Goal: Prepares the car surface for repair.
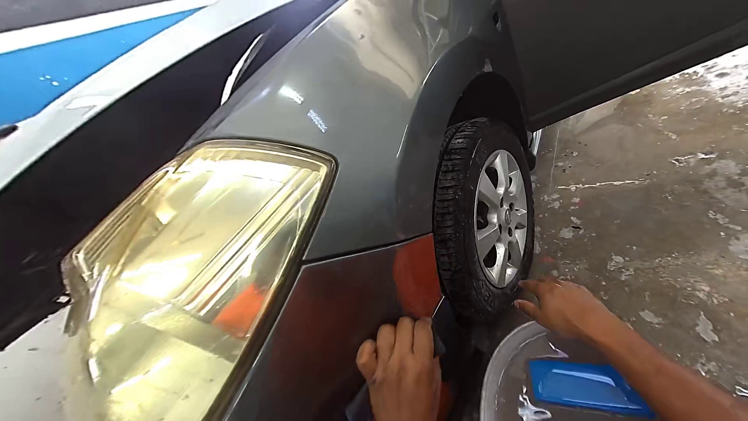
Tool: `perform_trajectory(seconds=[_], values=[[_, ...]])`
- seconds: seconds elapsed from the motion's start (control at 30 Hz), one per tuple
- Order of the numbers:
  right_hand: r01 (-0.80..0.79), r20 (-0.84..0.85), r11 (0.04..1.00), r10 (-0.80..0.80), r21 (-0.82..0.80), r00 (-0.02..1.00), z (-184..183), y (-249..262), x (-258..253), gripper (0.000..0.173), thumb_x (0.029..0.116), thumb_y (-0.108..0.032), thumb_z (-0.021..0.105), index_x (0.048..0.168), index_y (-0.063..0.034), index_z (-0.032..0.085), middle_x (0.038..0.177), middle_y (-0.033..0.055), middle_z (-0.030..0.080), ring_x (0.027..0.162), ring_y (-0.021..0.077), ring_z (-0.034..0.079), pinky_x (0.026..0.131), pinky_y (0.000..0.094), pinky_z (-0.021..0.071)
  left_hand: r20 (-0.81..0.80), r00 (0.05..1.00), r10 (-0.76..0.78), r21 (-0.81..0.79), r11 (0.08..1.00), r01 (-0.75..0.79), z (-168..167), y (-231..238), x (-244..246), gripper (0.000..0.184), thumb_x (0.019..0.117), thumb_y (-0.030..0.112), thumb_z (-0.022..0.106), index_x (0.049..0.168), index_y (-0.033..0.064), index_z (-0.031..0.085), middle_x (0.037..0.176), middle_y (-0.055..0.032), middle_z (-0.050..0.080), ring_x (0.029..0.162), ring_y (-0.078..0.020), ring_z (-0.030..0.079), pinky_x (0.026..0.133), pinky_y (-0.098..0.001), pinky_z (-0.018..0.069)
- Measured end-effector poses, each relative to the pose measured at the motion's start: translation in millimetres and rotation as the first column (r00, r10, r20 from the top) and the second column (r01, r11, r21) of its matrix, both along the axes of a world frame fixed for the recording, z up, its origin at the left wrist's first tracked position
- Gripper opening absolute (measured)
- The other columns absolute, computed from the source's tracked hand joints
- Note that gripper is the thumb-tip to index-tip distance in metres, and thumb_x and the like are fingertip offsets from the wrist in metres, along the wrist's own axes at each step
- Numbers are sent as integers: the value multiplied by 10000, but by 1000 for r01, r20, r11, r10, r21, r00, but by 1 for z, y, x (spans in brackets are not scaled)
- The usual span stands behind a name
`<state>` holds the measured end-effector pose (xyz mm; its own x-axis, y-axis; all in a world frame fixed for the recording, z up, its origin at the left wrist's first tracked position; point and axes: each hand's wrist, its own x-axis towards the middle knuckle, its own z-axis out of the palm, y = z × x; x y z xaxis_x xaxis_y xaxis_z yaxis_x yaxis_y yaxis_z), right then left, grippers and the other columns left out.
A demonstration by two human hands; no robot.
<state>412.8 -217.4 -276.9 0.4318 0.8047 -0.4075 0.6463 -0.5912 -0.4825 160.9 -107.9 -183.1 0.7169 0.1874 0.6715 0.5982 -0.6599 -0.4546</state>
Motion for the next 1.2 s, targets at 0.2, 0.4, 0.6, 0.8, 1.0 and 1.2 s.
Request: perform_trajectory(seconds=[0.2,0.4,0.6,0.8,1.0,1.2], values=[[6,45,999,-8,31,999,0,-2,-5,638,1019,-632,408,1501,-229,523,1423,125,591,1315,339,564,1070,578,447,-76,996,36,-46,998,-39,5,-7,-39,108,895,232,649,896,204,754,763,-6,626,810,-227,579,860,-447,376],[-10,41,1000,9,23,999,2,-3,-6,632,1030,-617,399,1509,-219,511,1425,134,585,1317,344,560,1070,575,446,-28,999,20,-16,1000,-20,2,-2,10,80,763,179,709,834,200,737,753,13,627,801,-228,589,855,-477,375],[-6,41,1000,5,30,999,4,-2,-7,586,1046,-565,404,1492,-204,525,1422,145,588,1315,359,559,1069,597,437,-84,996,37,-67,997,-43,7,-8,-17,73,845,213,670,866,196,738,781,-10,643,824,-246,599,860,-480,388],[-24,37,999,23,46,999,3,-2,-5,584,1049,-567,394,1505,-222,514,1426,142,589,1321,356,559,1075,591,439,-130,990,54,0,999,-54,9,-3,52,153,711,156,810,836,170,723,814,-7,669,849,-235,632,855,-470,428],[-30,23,999,29,34,999,3,1,-4,588,1047,-555,397,1494,-192,517,1411,159,590,1308,370,561,1056,603,444,-142,988,66,-70,995,-77,12,-10,9,137,731,154,773,860,184,737,823,-26,675,857,-272,631,858,-499,417],[-23,15,999,22,39,1000,-2,1,-1,620,1030,-596,406,1516,-223,498,1443,138,577,1333,343,551,1070,591,441,-124,991,52,-21,998,-55,8,-4,48,127,732,141,783,836,184,723,807,-3,671,849,-244,635,857,-482,437]])
